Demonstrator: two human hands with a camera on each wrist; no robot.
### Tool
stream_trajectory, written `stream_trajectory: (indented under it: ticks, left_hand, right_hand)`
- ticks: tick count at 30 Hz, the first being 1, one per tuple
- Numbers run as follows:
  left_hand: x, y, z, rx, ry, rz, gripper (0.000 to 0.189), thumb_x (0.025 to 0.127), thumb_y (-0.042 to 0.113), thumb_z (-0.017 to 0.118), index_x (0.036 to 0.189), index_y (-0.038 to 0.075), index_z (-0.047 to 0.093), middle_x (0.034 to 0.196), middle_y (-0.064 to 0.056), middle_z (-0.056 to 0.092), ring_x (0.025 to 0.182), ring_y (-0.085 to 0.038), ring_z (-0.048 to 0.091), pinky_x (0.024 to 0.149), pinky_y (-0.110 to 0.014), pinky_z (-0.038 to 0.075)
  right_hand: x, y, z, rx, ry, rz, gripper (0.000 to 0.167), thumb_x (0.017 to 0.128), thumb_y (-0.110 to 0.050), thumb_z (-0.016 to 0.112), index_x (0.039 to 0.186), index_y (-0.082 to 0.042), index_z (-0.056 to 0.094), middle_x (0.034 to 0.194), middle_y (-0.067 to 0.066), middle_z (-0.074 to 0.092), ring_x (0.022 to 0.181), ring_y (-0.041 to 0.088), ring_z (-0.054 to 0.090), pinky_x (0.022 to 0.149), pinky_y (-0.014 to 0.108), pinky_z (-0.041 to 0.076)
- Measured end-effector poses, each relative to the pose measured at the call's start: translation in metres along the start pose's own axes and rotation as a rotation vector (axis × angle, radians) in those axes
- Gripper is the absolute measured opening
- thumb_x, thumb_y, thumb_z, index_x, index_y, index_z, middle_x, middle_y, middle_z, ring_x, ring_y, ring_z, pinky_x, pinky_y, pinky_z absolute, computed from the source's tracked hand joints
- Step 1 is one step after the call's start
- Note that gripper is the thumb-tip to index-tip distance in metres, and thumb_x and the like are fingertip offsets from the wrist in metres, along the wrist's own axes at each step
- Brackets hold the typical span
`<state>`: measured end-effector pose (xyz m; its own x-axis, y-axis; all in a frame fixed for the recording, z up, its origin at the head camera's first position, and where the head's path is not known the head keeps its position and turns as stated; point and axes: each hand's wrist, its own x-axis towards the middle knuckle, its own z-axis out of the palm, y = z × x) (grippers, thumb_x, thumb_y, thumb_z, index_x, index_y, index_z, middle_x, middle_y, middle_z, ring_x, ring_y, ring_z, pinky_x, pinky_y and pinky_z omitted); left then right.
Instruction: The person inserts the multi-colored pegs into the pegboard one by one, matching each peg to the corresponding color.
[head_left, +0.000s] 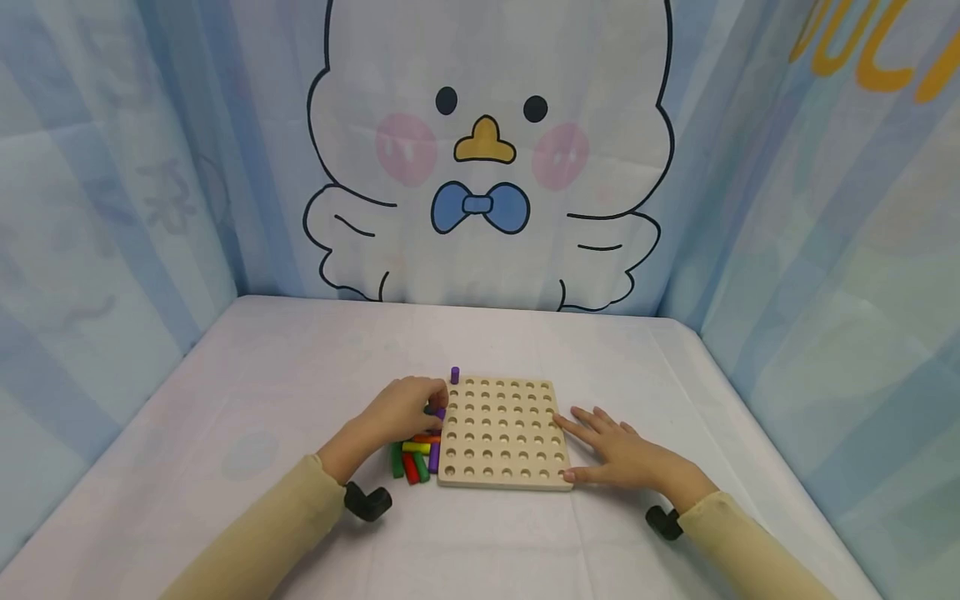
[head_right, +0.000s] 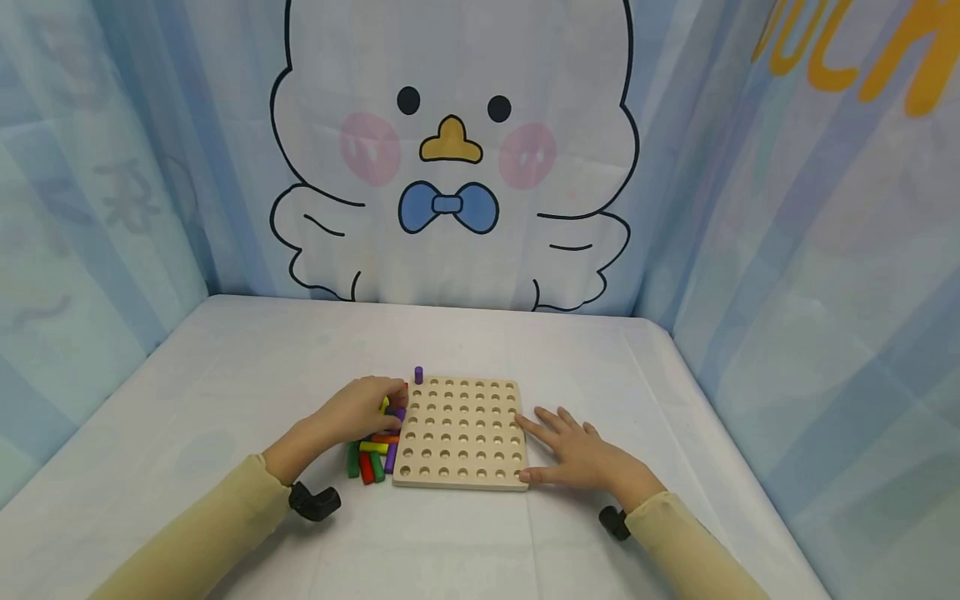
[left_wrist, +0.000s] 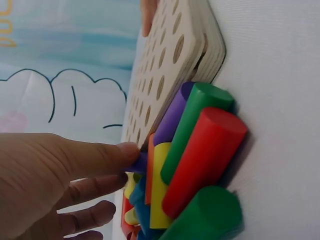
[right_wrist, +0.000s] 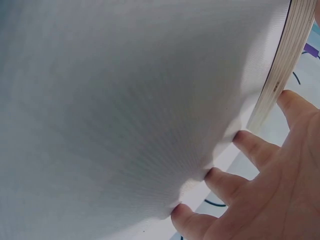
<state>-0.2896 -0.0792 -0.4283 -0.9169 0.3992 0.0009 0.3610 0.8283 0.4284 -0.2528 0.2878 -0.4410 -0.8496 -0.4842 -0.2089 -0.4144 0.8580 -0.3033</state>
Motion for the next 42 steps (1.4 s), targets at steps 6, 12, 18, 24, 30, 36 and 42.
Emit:
stream_trajectory:
  ticks: [6, 12, 18, 24, 30, 36, 42]
  left_hand:
    - [0.002, -0.002, 0.007, -0.045, 0.057, 0.040, 0.019, 0.091, 0.020, 0.081, 0.096, 0.020, 0.063, 0.089, 0.005, 0.061, 0.083, -0.015, 0.055, 0.082, -0.033, 0.052]
    - [0.003, 0.000, 0.009, -0.102, 0.117, 0.048, 0.017, 0.093, 0.014, 0.077, 0.103, 0.017, 0.065, 0.096, 0.003, 0.061, 0.086, -0.015, 0.056, 0.085, -0.032, 0.055]
    - [0.003, 0.002, 0.007, -0.178, 0.177, 0.039, 0.017, 0.093, 0.007, 0.074, 0.107, 0.012, 0.066, 0.101, 0.000, 0.062, 0.090, -0.016, 0.059, 0.087, -0.033, 0.056]
    - [0.001, 0.001, 0.008, -0.195, 0.219, 0.056, 0.017, 0.093, 0.005, 0.074, 0.107, 0.011, 0.065, 0.098, -0.001, 0.060, 0.088, -0.016, 0.057, 0.083, -0.032, 0.055]
    - [0.005, -0.001, 0.010, -0.221, 0.257, 0.076, 0.017, 0.092, 0.002, 0.074, 0.104, 0.011, 0.064, 0.097, -0.001, 0.058, 0.087, -0.017, 0.056, 0.080, -0.032, 0.053]
    - [0.011, -0.002, 0.009, -0.256, 0.281, 0.078, 0.016, 0.092, 0.002, 0.073, 0.102, 0.011, 0.065, 0.098, -0.002, 0.058, 0.088, -0.017, 0.056, 0.083, -0.032, 0.055]
    - [0.018, -0.001, 0.008, -0.271, 0.306, 0.086, 0.017, 0.091, 0.001, 0.074, 0.102, 0.011, 0.064, 0.100, -0.003, 0.059, 0.091, -0.017, 0.059, 0.088, -0.033, 0.058]
  right_hand:
    - [0.001, 0.002, 0.001, -0.002, 0.003, 0.003, 0.092, 0.090, -0.072, 0.062, 0.164, -0.031, 0.027, 0.170, 0.018, 0.021, 0.154, 0.055, 0.014, 0.112, 0.081, 0.015]
    - [0.001, 0.002, 0.001, 0.001, 0.005, 0.002, 0.092, 0.090, -0.072, 0.062, 0.164, -0.031, 0.027, 0.170, 0.018, 0.021, 0.154, 0.055, 0.014, 0.112, 0.081, 0.015]
    - [0.000, 0.001, 0.000, -0.009, 0.022, -0.007, 0.091, 0.091, -0.072, 0.061, 0.164, -0.031, 0.027, 0.170, 0.018, 0.021, 0.154, 0.054, 0.013, 0.113, 0.080, 0.016]
    - [0.001, 0.001, 0.000, 0.008, 0.018, -0.011, 0.091, 0.091, -0.070, 0.063, 0.164, -0.029, 0.027, 0.170, 0.019, 0.022, 0.154, 0.056, 0.014, 0.112, 0.082, 0.016]
    - [0.000, 0.001, 0.002, 0.011, 0.014, -0.011, 0.091, 0.091, -0.069, 0.063, 0.164, -0.029, 0.027, 0.170, 0.019, 0.022, 0.153, 0.056, 0.015, 0.111, 0.082, 0.016]
    - [0.001, 0.001, 0.003, 0.003, 0.013, 0.001, 0.091, 0.090, -0.071, 0.062, 0.164, -0.031, 0.026, 0.170, 0.018, 0.021, 0.154, 0.055, 0.014, 0.112, 0.081, 0.015]
    - [0.002, 0.001, 0.004, 0.000, 0.011, 0.010, 0.090, 0.091, -0.071, 0.062, 0.164, -0.032, 0.026, 0.171, 0.017, 0.020, 0.155, 0.054, 0.013, 0.113, 0.081, 0.014]
